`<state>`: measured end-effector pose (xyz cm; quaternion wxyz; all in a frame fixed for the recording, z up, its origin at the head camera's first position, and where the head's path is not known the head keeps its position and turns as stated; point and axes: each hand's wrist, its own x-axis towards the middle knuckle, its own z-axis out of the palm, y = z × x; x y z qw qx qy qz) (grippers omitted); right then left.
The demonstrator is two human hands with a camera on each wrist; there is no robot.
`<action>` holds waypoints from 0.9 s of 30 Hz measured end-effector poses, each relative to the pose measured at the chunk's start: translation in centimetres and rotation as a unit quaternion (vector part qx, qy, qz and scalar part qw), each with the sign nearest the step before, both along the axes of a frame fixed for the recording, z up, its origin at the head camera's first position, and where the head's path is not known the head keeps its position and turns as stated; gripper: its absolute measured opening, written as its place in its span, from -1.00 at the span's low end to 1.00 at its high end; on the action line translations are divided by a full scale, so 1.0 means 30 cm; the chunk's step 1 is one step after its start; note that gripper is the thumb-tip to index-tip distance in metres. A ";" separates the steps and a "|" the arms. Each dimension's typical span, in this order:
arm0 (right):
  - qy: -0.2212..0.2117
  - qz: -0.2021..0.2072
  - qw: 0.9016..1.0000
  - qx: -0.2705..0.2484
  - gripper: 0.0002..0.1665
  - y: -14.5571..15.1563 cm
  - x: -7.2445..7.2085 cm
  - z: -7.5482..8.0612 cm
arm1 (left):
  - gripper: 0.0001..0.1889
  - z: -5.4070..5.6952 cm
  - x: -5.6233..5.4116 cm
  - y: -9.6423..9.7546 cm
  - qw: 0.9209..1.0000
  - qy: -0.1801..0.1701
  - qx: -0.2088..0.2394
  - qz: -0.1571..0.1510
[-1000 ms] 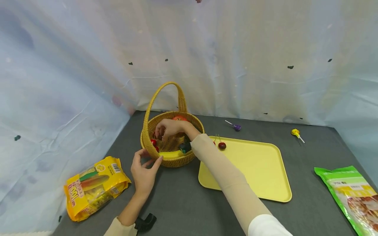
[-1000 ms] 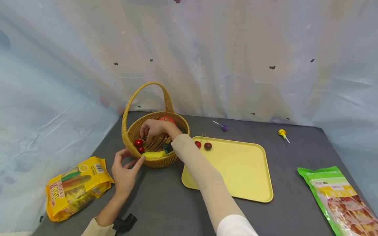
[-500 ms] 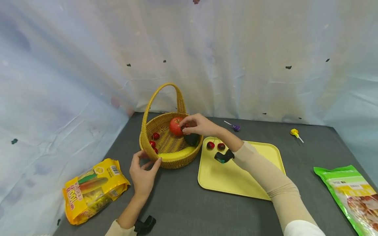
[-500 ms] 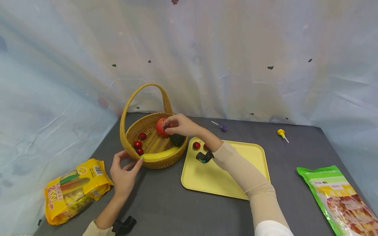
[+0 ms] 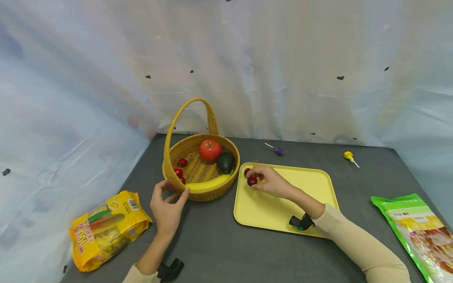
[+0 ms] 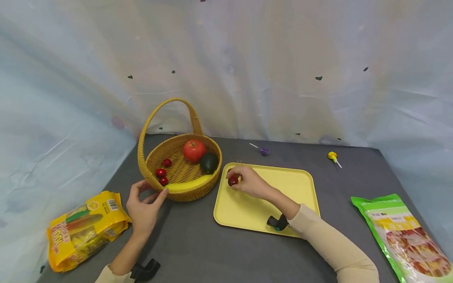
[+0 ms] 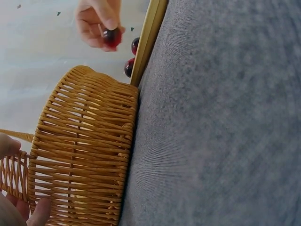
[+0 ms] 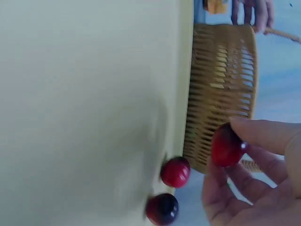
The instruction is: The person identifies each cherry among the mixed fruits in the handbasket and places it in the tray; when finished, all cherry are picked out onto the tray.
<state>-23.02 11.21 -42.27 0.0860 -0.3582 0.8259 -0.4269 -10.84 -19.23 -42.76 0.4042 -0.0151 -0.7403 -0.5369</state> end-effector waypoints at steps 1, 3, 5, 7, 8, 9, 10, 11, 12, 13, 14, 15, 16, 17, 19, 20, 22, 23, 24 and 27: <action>0.000 -0.001 1.000 0.006 -0.66 -0.005 0.005 -0.005 | -0.54 0.001 0.000 -0.001 1.000 0.001 0.000 0.000; 0.001 0.000 1.000 0.016 -0.66 -0.016 0.009 -0.018 | -0.54 0.001 0.002 -0.002 1.000 0.001 0.001 0.000; -0.001 -0.001 1.000 0.026 -0.67 -0.026 0.011 -0.030 | -0.54 0.002 0.005 -0.001 1.000 0.002 0.001 0.000; -0.003 0.001 0.999 0.032 -0.67 -0.033 0.012 -0.039 | -0.54 0.001 0.007 0.000 1.000 0.002 0.001 0.000; -0.002 0.002 0.999 0.036 -0.67 -0.036 0.013 -0.043 | -0.54 0.001 0.008 0.001 1.000 0.002 0.001 0.000; -0.004 0.002 0.999 0.037 -0.68 -0.038 0.014 -0.046 | -0.54 0.001 0.008 0.002 1.000 0.003 0.000 0.000; -0.006 0.003 0.999 0.038 -0.68 -0.040 0.015 -0.049 | -0.54 0.001 0.008 0.002 1.000 0.003 0.000 0.000; -0.005 0.004 0.999 0.038 -0.68 -0.042 0.016 -0.050 | -0.54 0.001 0.008 0.002 1.000 0.004 0.000 -0.001; -0.005 0.004 0.999 0.038 -0.67 -0.043 0.016 -0.052 | -0.54 0.001 0.007 0.002 1.000 0.004 -0.001 -0.001; -0.003 0.005 0.999 0.040 -0.67 -0.044 0.016 -0.053 | -0.54 0.001 0.006 0.002 1.000 0.004 -0.002 -0.001; -0.003 0.005 0.999 0.042 -0.67 -0.045 0.016 -0.054 | -0.54 0.001 0.005 0.002 1.000 0.005 -0.002 -0.001; -0.005 0.005 0.999 0.044 -0.67 -0.046 0.015 -0.056 | -0.54 0.002 0.005 0.001 1.000 0.005 -0.002 -0.002; -0.004 0.006 0.999 0.046 -0.67 -0.047 0.015 -0.057 | -0.54 0.003 0.004 0.001 1.000 0.005 -0.002 -0.002; -0.003 0.006 0.999 0.050 -0.66 -0.047 0.014 -0.059 | -0.54 0.003 0.004 0.001 1.000 0.006 -0.003 -0.002; -0.004 0.007 0.998 0.055 -0.67 -0.047 0.013 -0.060 | -0.54 0.004 0.004 0.000 1.000 0.005 -0.001 -0.003; -0.005 0.008 0.998 0.056 -0.67 -0.047 0.012 -0.061 | -0.54 0.004 0.004 0.001 1.000 0.005 -0.001 -0.003; -0.003 0.007 0.998 0.058 -0.67 -0.046 0.014 -0.060 | -0.54 0.005 0.004 0.001 1.000 0.006 -0.002 -0.002; -0.002 0.007 0.998 0.058 -0.67 -0.046 0.014 -0.060 | -0.54 0.004 0.004 0.001 1.000 0.005 -0.001 -0.003; -0.001 0.006 0.998 0.058 -0.67 -0.046 0.014 -0.060 | -0.54 0.004 0.004 0.001 1.000 0.005 -0.001 -0.003; 0.002 0.004 0.998 0.059 -0.67 -0.048 0.015 -0.061 | -0.54 0.005 0.005 0.002 1.000 0.004 -0.003 -0.002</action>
